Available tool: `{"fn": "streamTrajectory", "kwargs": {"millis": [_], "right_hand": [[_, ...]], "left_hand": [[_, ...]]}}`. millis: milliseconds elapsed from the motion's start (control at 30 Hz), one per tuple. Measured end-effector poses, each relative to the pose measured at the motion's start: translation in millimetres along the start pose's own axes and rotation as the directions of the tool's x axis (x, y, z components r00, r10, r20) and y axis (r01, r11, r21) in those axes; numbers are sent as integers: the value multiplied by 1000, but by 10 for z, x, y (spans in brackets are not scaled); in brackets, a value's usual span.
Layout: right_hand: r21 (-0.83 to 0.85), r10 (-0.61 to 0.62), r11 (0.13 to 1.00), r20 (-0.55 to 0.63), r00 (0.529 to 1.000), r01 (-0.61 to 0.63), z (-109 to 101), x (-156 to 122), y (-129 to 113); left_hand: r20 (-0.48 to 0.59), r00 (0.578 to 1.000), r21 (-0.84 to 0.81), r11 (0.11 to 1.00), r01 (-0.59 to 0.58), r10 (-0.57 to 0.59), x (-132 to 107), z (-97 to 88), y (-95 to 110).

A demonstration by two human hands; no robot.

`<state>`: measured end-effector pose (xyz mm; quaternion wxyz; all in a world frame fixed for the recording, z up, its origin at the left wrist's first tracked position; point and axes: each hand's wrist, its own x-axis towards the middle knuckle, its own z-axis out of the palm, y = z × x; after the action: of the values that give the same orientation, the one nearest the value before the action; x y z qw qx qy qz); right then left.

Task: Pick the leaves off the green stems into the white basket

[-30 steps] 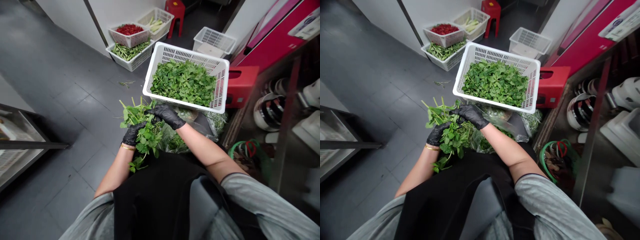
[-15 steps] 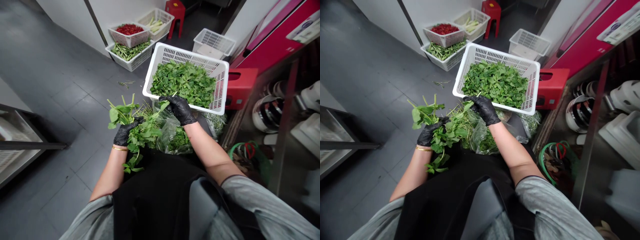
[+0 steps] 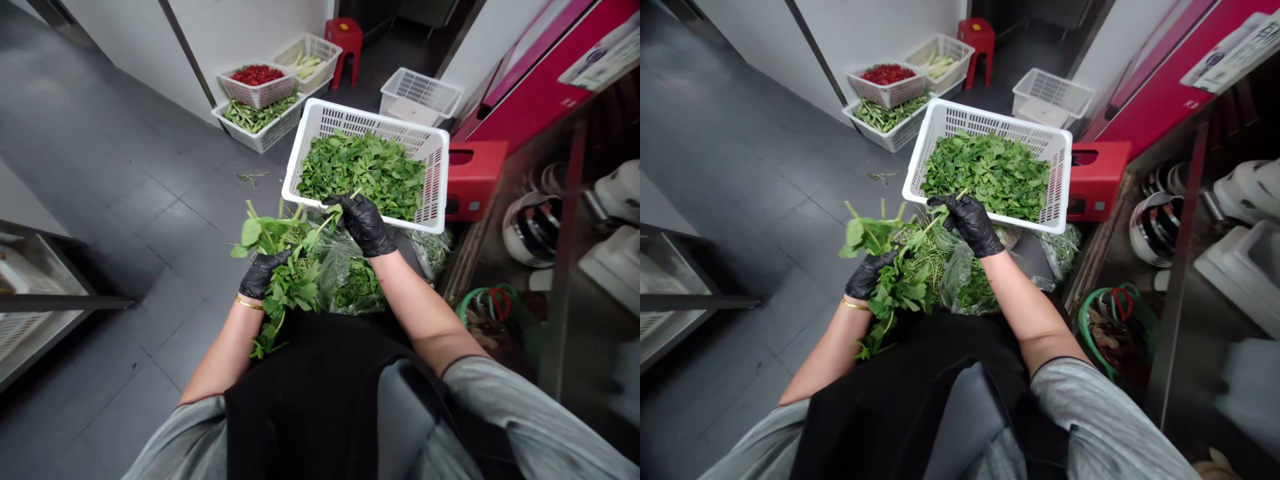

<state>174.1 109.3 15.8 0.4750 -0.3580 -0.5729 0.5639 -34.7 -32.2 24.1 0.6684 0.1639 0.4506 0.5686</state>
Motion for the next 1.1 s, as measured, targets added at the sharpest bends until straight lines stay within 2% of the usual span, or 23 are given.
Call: {"fn": "streamTrajectory", "kwargs": {"millis": [100, 200, 267, 333, 400, 500, 567, 667, 767, 867, 933, 1033, 1100], "right_hand": [[9, 1, 1000, -31, 1000, 0, 52, -59, -76], [62, 46, 997, -31, 998, -44, 67, -132, -156], [124, 111, 985, 62, 992, -118, 122, -219, -161], [134, 199, 964, 207, 958, -229, 247, -339, -131], [106, 272, 944, 284, 920, -312, 422, -458, -89], [116, 280, 941, 260, 924, -318, 637, -550, -54], [140, 249, 948, 230, 941, -285, 648, -525, -75], [162, 222, 957, 128, 967, -241, 440, -402, -178], [92, 206, 974, 15, 978, -207, 136, -267, -309], [-52, 215, 975, 16, 976, -214, -72, -150, -390], [-88, 210, 974, -3, 978, -209, -174, -27, -408], [-107, 122, 985, -131, 984, -137, -413, 333, -409], [-227, 37, 969, -248, 968, -95, -659, 674, -399]], "left_hand": [[34, 999, 4, 1000, 31, -31, -101, 113, -41], [16, 1000, -13, 1000, 20, -20, -153, 116, -9], [4, 1000, -23, 1000, -19, 19, -147, 105, 5], [-5, 997, -17, 996, -83, 83, -112, 104, -12], [-19, 988, 14, 988, -151, 152, -67, 111, -57], [-15, 977, 70, 975, -210, 212, -21, 106, -117], [6, 980, 118, 973, -199, 200, -15, 71, -116], [-16, 987, 202, 967, -156, 163, -11, -30, -63], [-72, 983, 241, 960, -145, 167, 24, -125, -21], [-90, 985, 242, 962, -123, 149, 69, -150, -19], [-85, 990, 211, 973, -92, 112, 76, -140, -6], [-109, 994, 105, 994, 2, 9, 40, -131, 70], [-156, 985, 23, 997, 74, -69, 13, -127, 135]]}}
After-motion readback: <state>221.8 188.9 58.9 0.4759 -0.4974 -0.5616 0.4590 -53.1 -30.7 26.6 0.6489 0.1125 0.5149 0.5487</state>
